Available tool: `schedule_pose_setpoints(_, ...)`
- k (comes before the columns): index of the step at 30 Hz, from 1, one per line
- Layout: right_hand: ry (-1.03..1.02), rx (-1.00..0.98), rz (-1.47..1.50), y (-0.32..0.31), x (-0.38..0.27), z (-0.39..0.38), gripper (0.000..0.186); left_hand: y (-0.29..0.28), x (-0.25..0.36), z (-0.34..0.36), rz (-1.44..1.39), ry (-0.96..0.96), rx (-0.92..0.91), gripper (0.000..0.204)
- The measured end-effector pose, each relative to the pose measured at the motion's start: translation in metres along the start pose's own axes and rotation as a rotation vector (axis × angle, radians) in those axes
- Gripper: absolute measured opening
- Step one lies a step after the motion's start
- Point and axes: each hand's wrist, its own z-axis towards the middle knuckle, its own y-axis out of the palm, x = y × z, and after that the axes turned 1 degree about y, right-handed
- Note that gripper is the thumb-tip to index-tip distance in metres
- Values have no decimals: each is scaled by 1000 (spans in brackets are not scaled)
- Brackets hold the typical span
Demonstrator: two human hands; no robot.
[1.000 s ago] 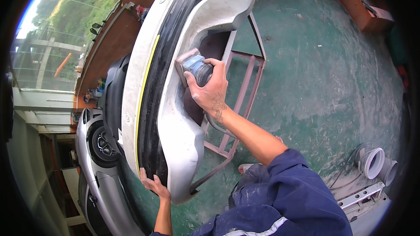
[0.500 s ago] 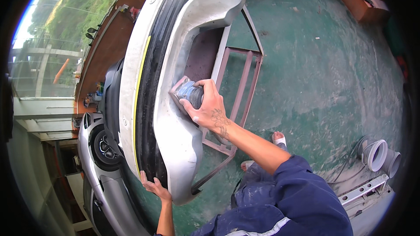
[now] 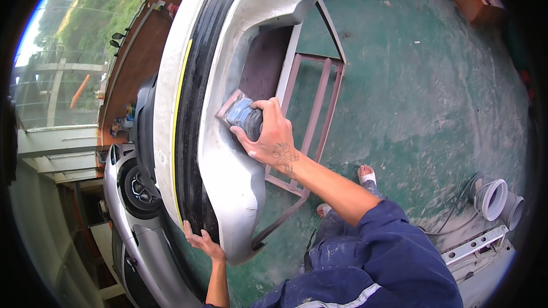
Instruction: The person uses an electric sander to smooth the surface of a white car hood and then a white car bumper. They move the sander across the surfaces in various directions to prepare the parts.
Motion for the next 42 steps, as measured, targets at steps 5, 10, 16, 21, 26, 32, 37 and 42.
schedule_pose_setpoints(5, 42, 114, -33, 5, 2, 10, 65, 1, 3, 2, -17, 6, 3, 67)
schedule_pose_setpoints(10, -20, 61, 31, 8, 7, -8, 67, 1, -2, 0, -19, -11, -2, 70)
schedule_pose_setpoints(16, 33, 198, 34, 15, 26, 22, 67, 1, 1, 1, -20, -28, -12, 72)
schedule_pose_setpoints(21, -15, 156, 94, 16, 29, 6, 67, 1, -2, -1, -20, -23, -14, 72)
schedule_pose_setpoints(26, -75, 133, 90, 16, 30, -1, 67, -1, 5, -1, -24, -45, -27, 72)
schedule_pose_setpoints(32, 322, -153, 188, -12, 4, 13, 64, 1, 3, 0, -19, -45, -21, 71)
schedule_pose_setpoints(37, 596, -390, 206, -30, -22, 13, 66, 1, 0, -1, -33, -33, -8, 70)
schedule_pose_setpoints(42, 596, -469, 176, -35, -22, 10, 68, 2, -6, -1, -38, -35, -13, 69)
